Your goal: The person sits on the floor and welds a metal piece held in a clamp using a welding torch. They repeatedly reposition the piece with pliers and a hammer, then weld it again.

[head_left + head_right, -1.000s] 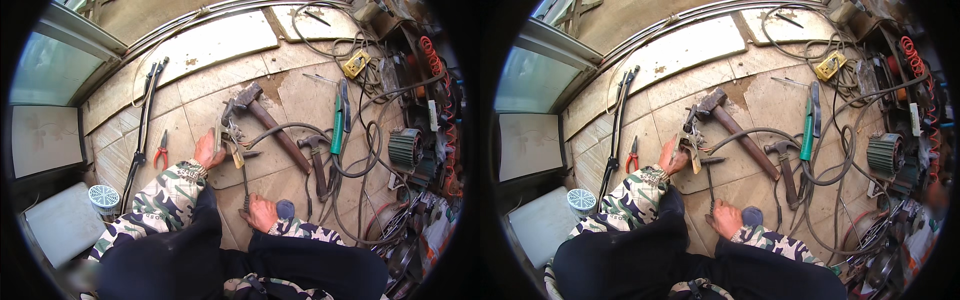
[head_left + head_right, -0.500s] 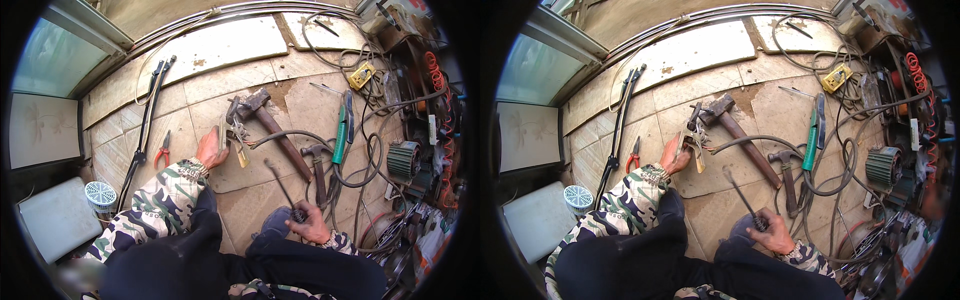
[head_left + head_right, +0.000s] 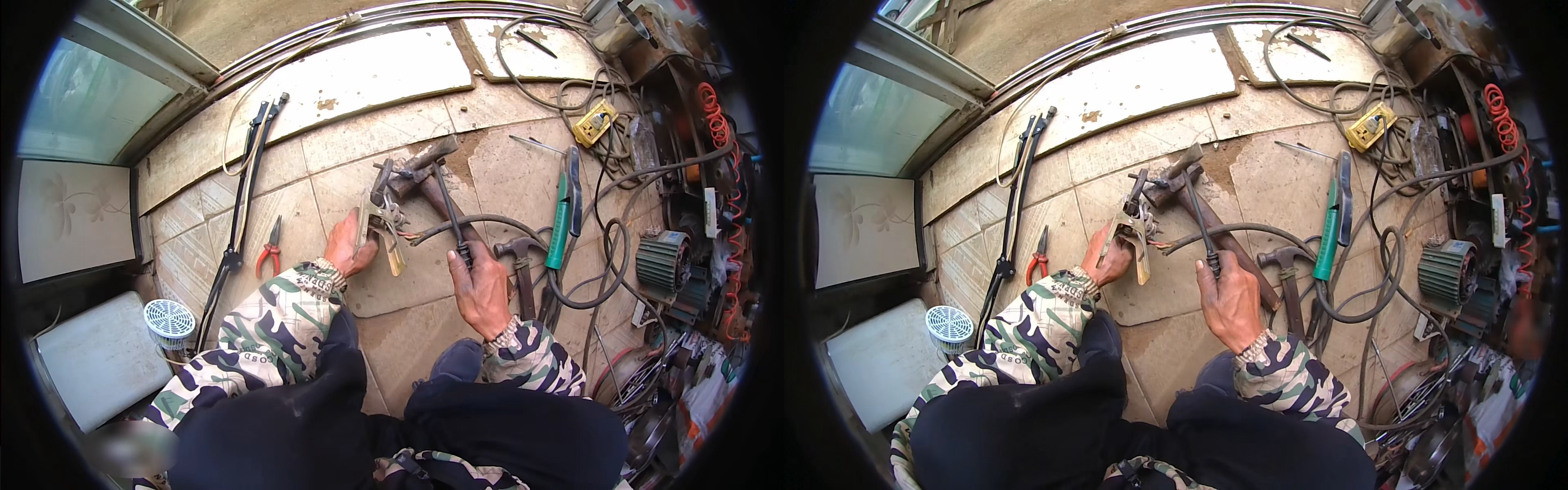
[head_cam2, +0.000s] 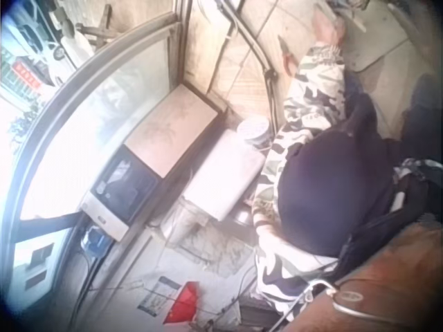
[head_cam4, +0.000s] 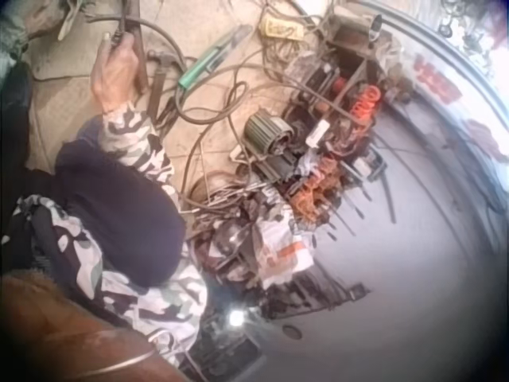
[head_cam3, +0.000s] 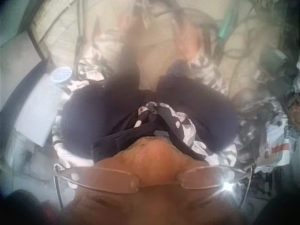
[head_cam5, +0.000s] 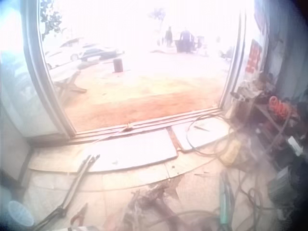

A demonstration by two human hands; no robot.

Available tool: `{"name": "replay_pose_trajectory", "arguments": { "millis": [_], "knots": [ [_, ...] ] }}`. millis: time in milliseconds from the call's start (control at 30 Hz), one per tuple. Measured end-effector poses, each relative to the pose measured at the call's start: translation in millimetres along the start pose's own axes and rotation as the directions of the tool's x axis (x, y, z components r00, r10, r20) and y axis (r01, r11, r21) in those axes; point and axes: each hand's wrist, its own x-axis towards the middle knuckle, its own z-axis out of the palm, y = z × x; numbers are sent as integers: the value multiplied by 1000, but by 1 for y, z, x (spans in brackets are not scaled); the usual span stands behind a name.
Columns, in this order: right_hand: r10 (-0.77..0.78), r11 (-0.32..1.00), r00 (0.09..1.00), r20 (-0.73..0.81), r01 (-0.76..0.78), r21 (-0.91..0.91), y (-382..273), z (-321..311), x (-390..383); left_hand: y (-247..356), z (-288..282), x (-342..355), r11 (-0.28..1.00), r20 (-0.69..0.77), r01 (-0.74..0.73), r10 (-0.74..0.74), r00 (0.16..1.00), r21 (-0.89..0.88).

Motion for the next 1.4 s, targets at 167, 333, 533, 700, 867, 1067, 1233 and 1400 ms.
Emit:
{"name": "replay_pose_trajectory", "arguments": {
  "millis": [167, 333, 533, 700, 867, 1067, 1233, 1400],
  "knots": [
    [-193, 979, 975, -111, 185, -79, 15, 10, -6, 1, 6, 6, 998, 36, 0, -2, 999, 61],
    [-253, 967, 950, -180, 241, -88, 11, 14, -4, -5, 7, -2, 992, -69, -114, 117, 991, 44],
    [-136, 981, 990, -47, 128, -144, 21, 12, -2, 15, 1, -2, 999, -14, -36, 36, 999, 10],
    [-230, 970, 958, -171, 210, -123, 15, 16, 0, 9, 2, 3, 999, -8, -23, 23, 1000, 31],
    [-229, 973, 949, -215, 218, -76, 8, 17, -4, 5, 4, 1, 1000, -3, -18, 18, 1000, 15],
    [-188, 982, 973, -134, 182, -51, 11, 16, -8, 13, -1, 1, 1000, -13, -20, 20, 1000, 3],
    [-224, 968, 968, -116, 208, -138, 19, 19, -3, 8, -1, 4, 1000, 10, -11, 11, 1000, 11],
    [-213, 970, 972, -95, 199, -140, 27, 21, 0, 7, -2, 1, 1000, 24, -9, 9, 1000, -4]
  ]
}}
